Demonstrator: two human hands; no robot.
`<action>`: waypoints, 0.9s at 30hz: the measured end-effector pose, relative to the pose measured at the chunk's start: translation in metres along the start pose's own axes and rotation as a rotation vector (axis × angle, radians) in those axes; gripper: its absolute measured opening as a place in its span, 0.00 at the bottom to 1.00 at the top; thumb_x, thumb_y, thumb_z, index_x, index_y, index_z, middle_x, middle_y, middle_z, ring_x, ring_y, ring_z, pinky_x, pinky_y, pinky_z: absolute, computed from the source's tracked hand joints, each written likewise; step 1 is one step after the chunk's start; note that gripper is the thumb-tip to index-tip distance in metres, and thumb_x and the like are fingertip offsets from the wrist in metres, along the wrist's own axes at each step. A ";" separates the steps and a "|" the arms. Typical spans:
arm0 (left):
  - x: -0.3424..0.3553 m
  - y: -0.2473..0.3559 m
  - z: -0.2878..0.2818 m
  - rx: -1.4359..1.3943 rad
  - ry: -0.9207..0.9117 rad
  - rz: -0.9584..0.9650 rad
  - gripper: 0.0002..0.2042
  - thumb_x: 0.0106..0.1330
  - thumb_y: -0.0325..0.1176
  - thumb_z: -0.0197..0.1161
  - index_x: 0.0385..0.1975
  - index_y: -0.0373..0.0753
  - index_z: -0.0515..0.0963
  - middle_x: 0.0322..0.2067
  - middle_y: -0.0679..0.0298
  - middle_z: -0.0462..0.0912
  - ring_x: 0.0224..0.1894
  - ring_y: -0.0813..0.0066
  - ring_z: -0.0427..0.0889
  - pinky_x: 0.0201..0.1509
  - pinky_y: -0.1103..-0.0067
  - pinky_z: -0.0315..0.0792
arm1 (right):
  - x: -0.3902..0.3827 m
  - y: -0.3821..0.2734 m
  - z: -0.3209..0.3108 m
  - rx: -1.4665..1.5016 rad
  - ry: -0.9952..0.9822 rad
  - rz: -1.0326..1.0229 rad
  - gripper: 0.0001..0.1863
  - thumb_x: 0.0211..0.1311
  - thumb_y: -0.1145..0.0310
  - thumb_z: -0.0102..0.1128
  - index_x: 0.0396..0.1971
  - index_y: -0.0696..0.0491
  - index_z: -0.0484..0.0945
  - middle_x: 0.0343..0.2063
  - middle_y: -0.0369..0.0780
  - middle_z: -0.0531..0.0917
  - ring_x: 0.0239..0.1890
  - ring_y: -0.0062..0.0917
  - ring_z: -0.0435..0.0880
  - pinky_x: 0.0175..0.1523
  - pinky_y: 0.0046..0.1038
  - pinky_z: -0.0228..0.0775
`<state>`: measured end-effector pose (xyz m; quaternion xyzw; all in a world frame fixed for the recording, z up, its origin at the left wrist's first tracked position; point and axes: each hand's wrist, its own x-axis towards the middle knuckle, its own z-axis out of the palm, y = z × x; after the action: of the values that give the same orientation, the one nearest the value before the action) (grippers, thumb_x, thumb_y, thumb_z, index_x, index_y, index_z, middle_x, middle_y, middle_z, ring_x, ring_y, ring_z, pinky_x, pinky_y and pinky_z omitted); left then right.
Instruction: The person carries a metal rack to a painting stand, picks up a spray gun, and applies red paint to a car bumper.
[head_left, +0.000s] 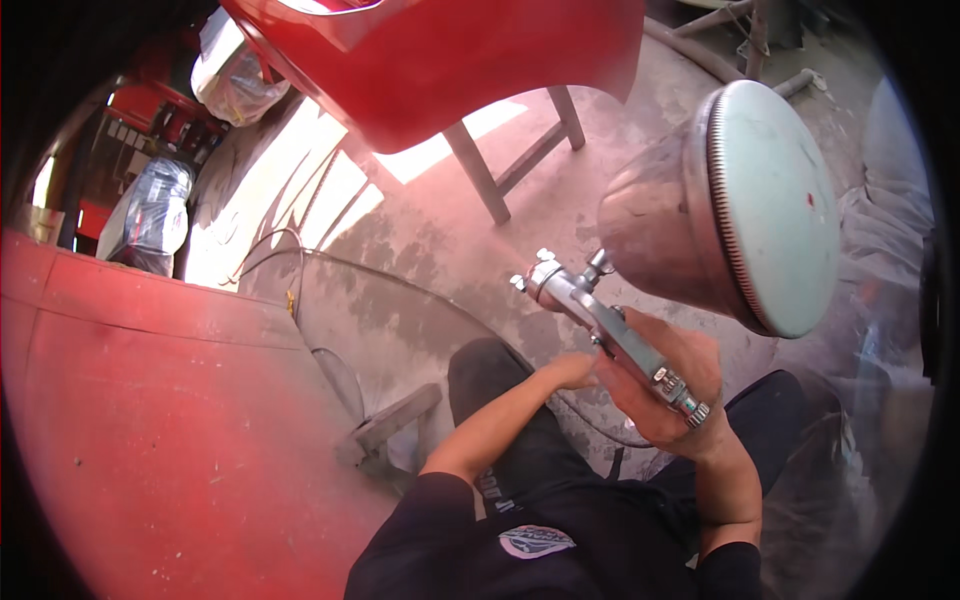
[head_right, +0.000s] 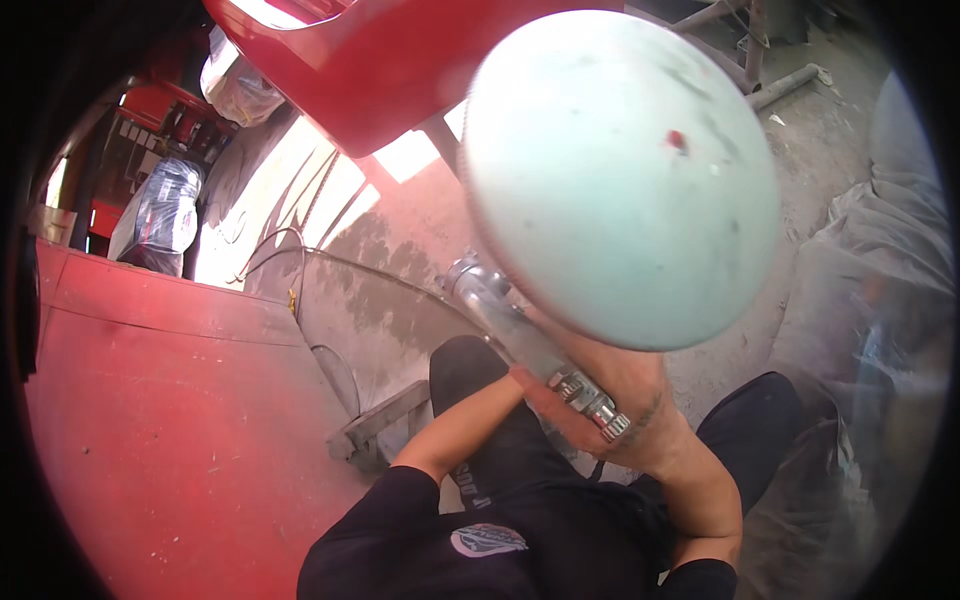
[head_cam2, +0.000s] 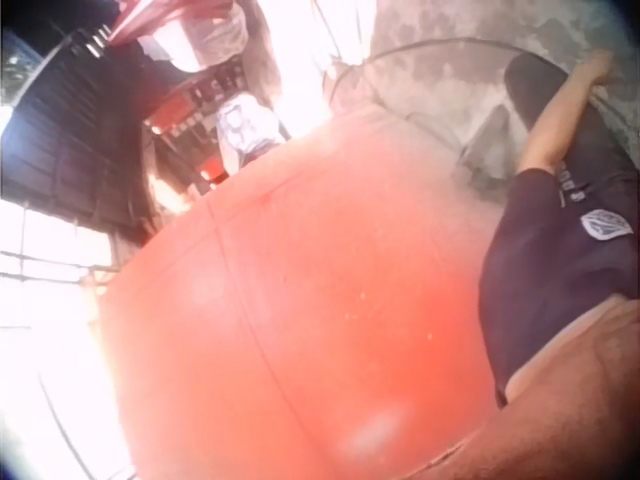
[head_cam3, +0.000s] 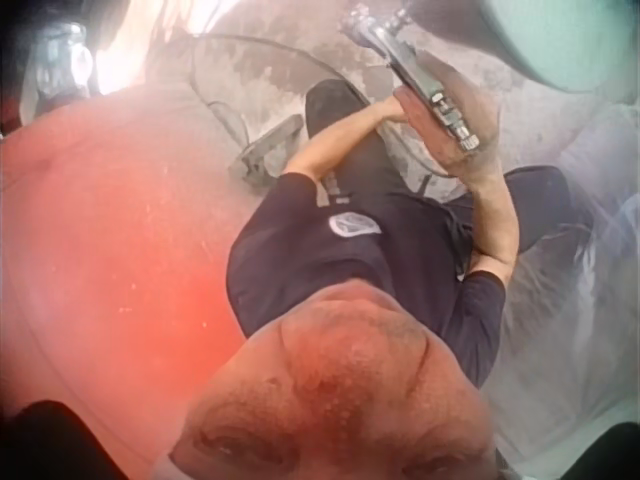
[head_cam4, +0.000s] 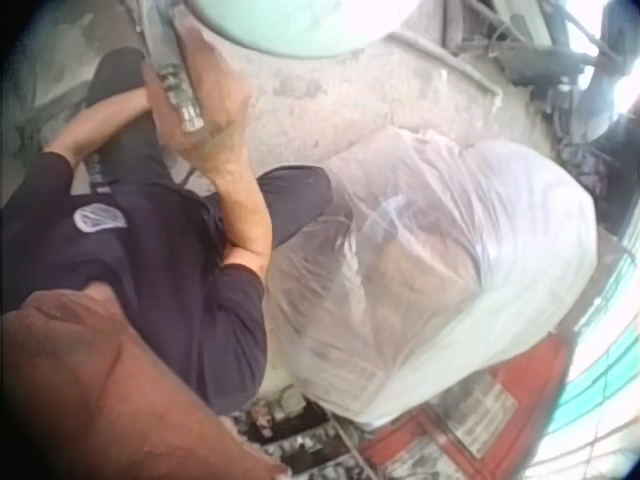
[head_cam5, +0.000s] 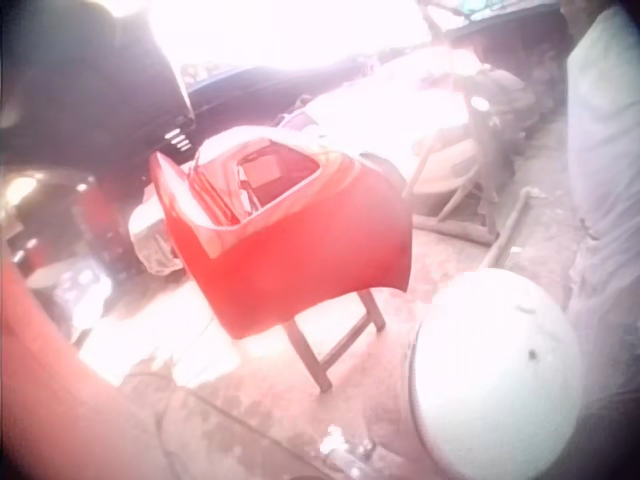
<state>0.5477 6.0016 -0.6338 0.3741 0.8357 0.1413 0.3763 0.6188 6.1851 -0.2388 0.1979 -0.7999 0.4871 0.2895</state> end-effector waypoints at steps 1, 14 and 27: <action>0.000 -0.002 -0.003 0.023 0.042 0.094 0.25 0.61 0.48 0.67 0.54 0.39 0.79 0.51 0.47 0.83 0.54 0.47 0.81 0.56 0.59 0.75 | 0.002 -0.002 -0.002 -0.002 -0.025 -0.021 0.22 0.56 0.75 0.69 0.51 0.64 0.77 0.29 0.45 0.85 0.28 0.34 0.87 0.35 0.30 0.77; -0.047 0.021 -0.024 0.018 -0.145 0.105 0.27 0.65 0.44 0.66 0.62 0.39 0.73 0.51 0.46 0.82 0.56 0.47 0.80 0.57 0.60 0.74 | -0.019 0.040 -0.052 0.251 0.021 0.487 0.17 0.59 0.72 0.68 0.47 0.63 0.81 0.25 0.44 0.83 0.23 0.26 0.82 0.32 0.28 0.74; -0.099 0.064 -0.041 -0.077 -0.046 -0.087 0.24 0.67 0.41 0.64 0.61 0.37 0.74 0.54 0.47 0.81 0.58 0.48 0.78 0.60 0.61 0.72 | -0.004 0.150 -0.131 0.117 0.560 0.818 0.17 0.66 0.58 0.64 0.32 0.59 0.82 0.22 0.34 0.81 0.17 0.14 0.74 0.20 0.21 0.63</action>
<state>0.5941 5.9749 -0.5212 0.3259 0.8363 0.1481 0.4153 0.5672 6.3698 -0.2941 -0.2545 -0.6749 0.6393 0.2665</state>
